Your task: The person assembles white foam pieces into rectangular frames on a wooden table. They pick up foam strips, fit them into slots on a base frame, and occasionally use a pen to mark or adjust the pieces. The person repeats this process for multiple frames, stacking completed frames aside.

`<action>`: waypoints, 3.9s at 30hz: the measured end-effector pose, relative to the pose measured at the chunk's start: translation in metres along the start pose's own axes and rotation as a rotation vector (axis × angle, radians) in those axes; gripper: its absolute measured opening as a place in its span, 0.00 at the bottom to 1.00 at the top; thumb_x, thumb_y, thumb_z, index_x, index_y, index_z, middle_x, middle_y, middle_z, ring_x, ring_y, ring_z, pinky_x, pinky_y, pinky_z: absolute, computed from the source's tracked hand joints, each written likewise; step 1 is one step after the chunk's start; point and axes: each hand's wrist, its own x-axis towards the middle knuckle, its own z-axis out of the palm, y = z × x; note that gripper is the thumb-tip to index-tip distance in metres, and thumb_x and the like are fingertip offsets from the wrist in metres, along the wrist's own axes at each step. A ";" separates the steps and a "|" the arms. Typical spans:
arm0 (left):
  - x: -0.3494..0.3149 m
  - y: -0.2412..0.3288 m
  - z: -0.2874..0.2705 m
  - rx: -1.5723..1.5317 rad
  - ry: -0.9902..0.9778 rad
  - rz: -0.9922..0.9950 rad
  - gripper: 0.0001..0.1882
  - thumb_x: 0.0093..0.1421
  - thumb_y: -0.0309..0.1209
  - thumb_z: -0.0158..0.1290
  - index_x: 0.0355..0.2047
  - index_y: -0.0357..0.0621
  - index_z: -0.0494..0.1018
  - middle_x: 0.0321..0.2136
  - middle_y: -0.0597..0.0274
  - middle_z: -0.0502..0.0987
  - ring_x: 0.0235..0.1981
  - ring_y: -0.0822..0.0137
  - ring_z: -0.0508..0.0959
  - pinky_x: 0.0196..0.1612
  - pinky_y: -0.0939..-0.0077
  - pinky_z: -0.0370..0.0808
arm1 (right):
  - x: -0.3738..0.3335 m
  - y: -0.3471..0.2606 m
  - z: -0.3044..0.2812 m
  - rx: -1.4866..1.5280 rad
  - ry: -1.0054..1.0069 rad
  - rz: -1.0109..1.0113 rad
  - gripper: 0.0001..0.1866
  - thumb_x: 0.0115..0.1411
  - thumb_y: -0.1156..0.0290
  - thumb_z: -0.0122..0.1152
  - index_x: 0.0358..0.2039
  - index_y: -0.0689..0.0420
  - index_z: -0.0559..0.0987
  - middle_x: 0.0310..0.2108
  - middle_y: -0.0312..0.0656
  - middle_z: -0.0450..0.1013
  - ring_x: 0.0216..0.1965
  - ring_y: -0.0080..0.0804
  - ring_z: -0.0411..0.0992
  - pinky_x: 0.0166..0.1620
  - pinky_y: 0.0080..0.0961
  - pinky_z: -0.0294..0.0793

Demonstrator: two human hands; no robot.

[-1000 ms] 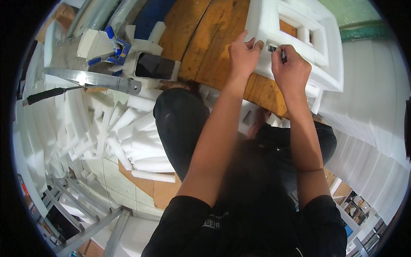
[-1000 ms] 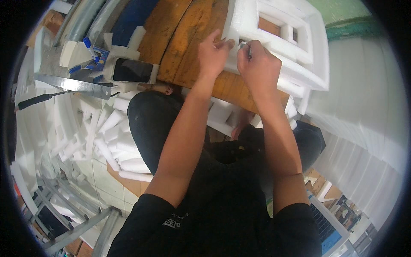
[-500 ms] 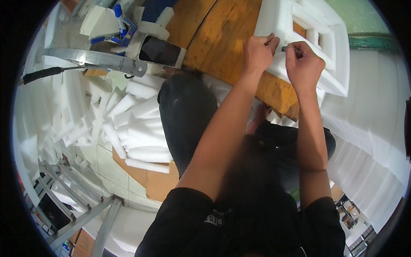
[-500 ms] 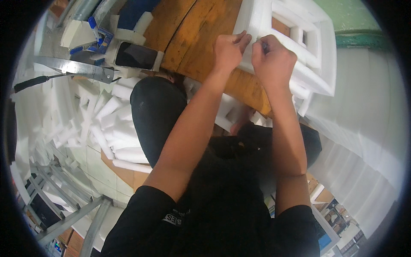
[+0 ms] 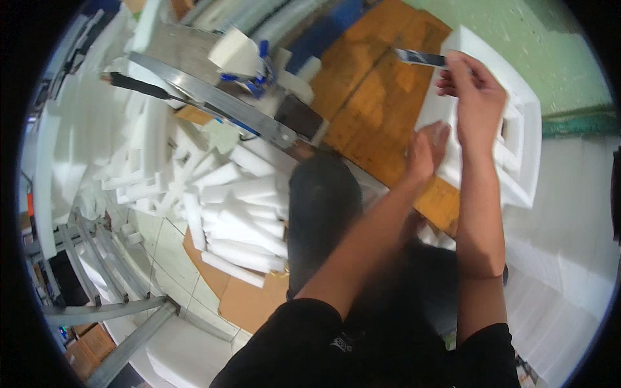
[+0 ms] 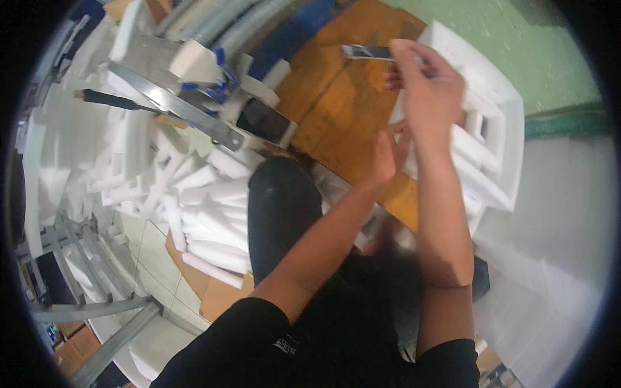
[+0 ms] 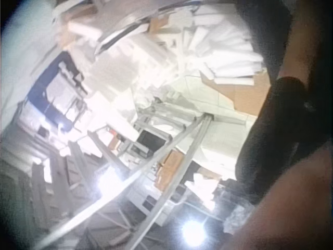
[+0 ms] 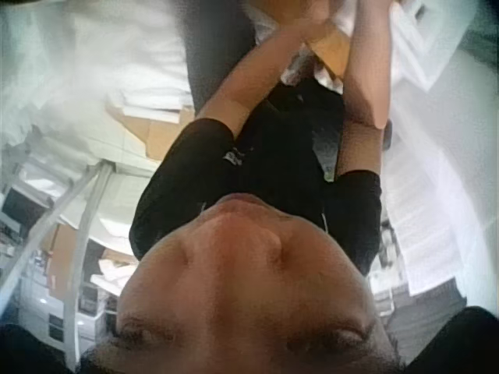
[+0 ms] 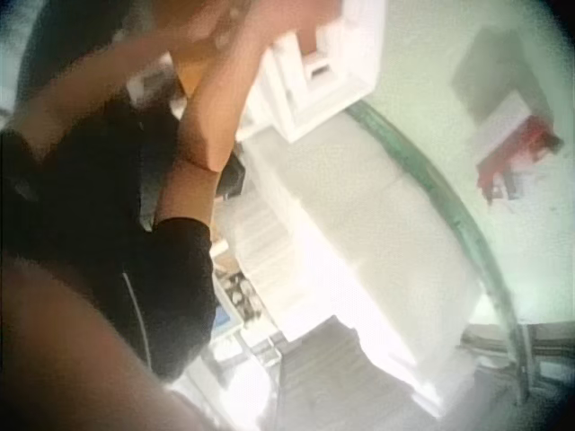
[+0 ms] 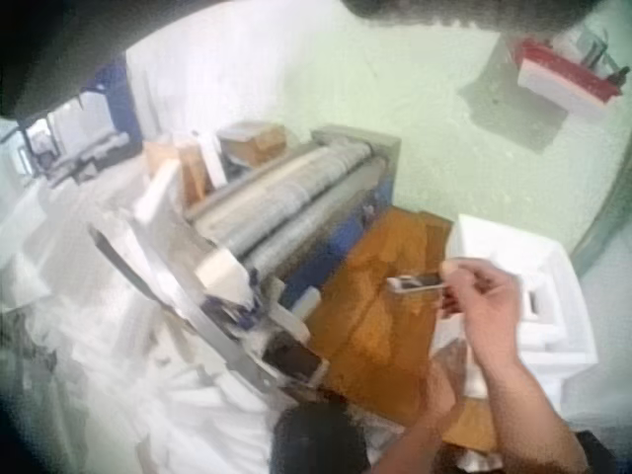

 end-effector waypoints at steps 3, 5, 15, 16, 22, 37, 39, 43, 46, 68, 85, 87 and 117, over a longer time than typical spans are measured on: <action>-0.009 0.001 0.009 0.097 0.070 0.130 0.26 0.68 0.43 0.57 0.60 0.38 0.73 0.54 0.38 0.77 0.56 0.42 0.76 0.60 0.53 0.71 | 0.021 0.001 0.087 0.327 -0.215 0.077 0.18 0.67 0.65 0.68 0.48 0.68 0.82 0.32 0.46 0.81 0.30 0.32 0.81 0.35 0.26 0.83; -0.023 0.000 0.023 0.200 0.206 0.229 0.30 0.67 0.42 0.60 0.63 0.36 0.70 0.57 0.37 0.75 0.58 0.42 0.74 0.63 0.52 0.69 | 0.035 -0.009 0.148 0.470 -0.294 0.233 0.15 0.67 0.68 0.65 0.46 0.68 0.82 0.32 0.48 0.82 0.30 0.34 0.81 0.36 0.27 0.83; -0.028 -0.015 0.033 0.378 0.323 0.392 0.32 0.67 0.43 0.59 0.65 0.37 0.68 0.59 0.39 0.74 0.58 0.43 0.75 0.63 0.51 0.70 | 0.048 -0.032 0.331 -0.395 -0.523 -0.176 0.21 0.56 0.52 0.70 0.37 0.58 0.87 0.37 0.47 0.84 0.44 0.42 0.83 0.52 0.42 0.79; -0.025 -0.014 0.032 0.367 0.305 0.389 0.32 0.67 0.43 0.59 0.65 0.37 0.68 0.59 0.40 0.75 0.58 0.44 0.75 0.63 0.51 0.70 | 0.047 -0.034 0.329 -0.436 -0.513 -0.128 0.22 0.56 0.50 0.70 0.34 0.58 0.88 0.34 0.46 0.85 0.41 0.41 0.84 0.49 0.39 0.81; -0.019 -0.040 0.013 0.180 -0.025 0.252 0.31 0.68 0.42 0.59 0.65 0.38 0.69 0.58 0.43 0.77 0.58 0.48 0.77 0.62 0.57 0.71 | 0.023 -0.024 0.232 -0.431 -0.332 -0.531 0.24 0.57 0.47 0.65 0.34 0.59 0.88 0.37 0.53 0.83 0.43 0.54 0.80 0.54 0.49 0.75; -0.010 -0.003 0.023 0.109 0.040 0.178 0.31 0.72 0.38 0.54 0.70 0.34 0.63 0.52 0.42 0.81 0.47 0.62 0.81 0.54 0.68 0.75 | -0.057 0.141 -0.210 -0.990 -0.381 -0.323 0.23 0.63 0.56 0.66 0.58 0.48 0.82 0.48 0.43 0.81 0.47 0.46 0.78 0.52 0.39 0.76; -0.011 -0.005 0.024 0.229 0.044 0.158 0.32 0.73 0.39 0.53 0.71 0.35 0.61 0.51 0.43 0.82 0.45 0.65 0.80 0.53 0.70 0.75 | -0.060 0.144 -0.208 -1.035 -0.356 -0.308 0.23 0.63 0.55 0.66 0.57 0.48 0.83 0.47 0.41 0.81 0.46 0.43 0.78 0.51 0.37 0.76; -0.010 -0.018 0.031 0.241 0.039 0.161 0.35 0.73 0.41 0.54 0.72 0.36 0.59 0.54 0.41 0.79 0.50 0.59 0.79 0.57 0.66 0.72 | -0.063 0.157 -0.205 -1.072 -0.286 -0.388 0.22 0.65 0.53 0.63 0.56 0.45 0.82 0.42 0.34 0.81 0.45 0.37 0.79 0.47 0.36 0.75; -0.018 -0.010 0.036 0.280 0.013 0.189 0.37 0.70 0.41 0.56 0.72 0.33 0.58 0.63 0.37 0.72 0.61 0.48 0.76 0.65 0.59 0.68 | -0.069 0.155 -0.200 -1.060 -0.262 -0.399 0.21 0.64 0.55 0.65 0.56 0.45 0.84 0.40 0.33 0.80 0.42 0.34 0.78 0.46 0.32 0.74; 0.046 -0.008 -0.017 -0.404 -0.049 0.029 0.26 0.71 0.35 0.48 0.66 0.33 0.65 0.60 0.51 0.73 0.63 0.61 0.72 0.65 0.66 0.67 | -0.014 0.144 -0.322 -0.802 0.508 -0.350 0.22 0.66 0.51 0.64 0.44 0.59 0.87 0.46 0.52 0.82 0.51 0.52 0.78 0.58 0.44 0.73; 0.050 -0.021 0.014 -0.274 -0.143 -0.025 0.31 0.80 0.48 0.32 0.70 0.36 0.60 0.66 0.51 0.68 0.68 0.58 0.66 0.72 0.59 0.57 | -0.055 0.177 -0.411 0.426 0.423 0.534 0.49 0.74 0.33 0.27 0.75 0.66 0.52 0.75 0.54 0.52 0.77 0.50 0.47 0.77 0.49 0.44; 0.049 -0.025 0.014 -0.241 -0.203 -0.013 0.31 0.80 0.47 0.32 0.71 0.36 0.58 0.67 0.50 0.67 0.68 0.59 0.65 0.73 0.60 0.56 | -0.055 0.196 -0.418 0.355 0.408 0.498 0.49 0.73 0.32 0.27 0.75 0.66 0.51 0.76 0.55 0.51 0.77 0.50 0.46 0.77 0.49 0.42; 0.046 -0.012 0.010 0.253 0.072 0.333 0.37 0.59 0.38 0.69 0.63 0.33 0.68 0.51 0.48 0.80 0.51 0.59 0.80 0.56 0.65 0.75 | -0.091 0.227 -0.356 -0.246 0.555 0.024 0.43 0.59 0.66 0.71 0.71 0.66 0.63 0.67 0.53 0.65 0.66 0.40 0.64 0.69 0.34 0.61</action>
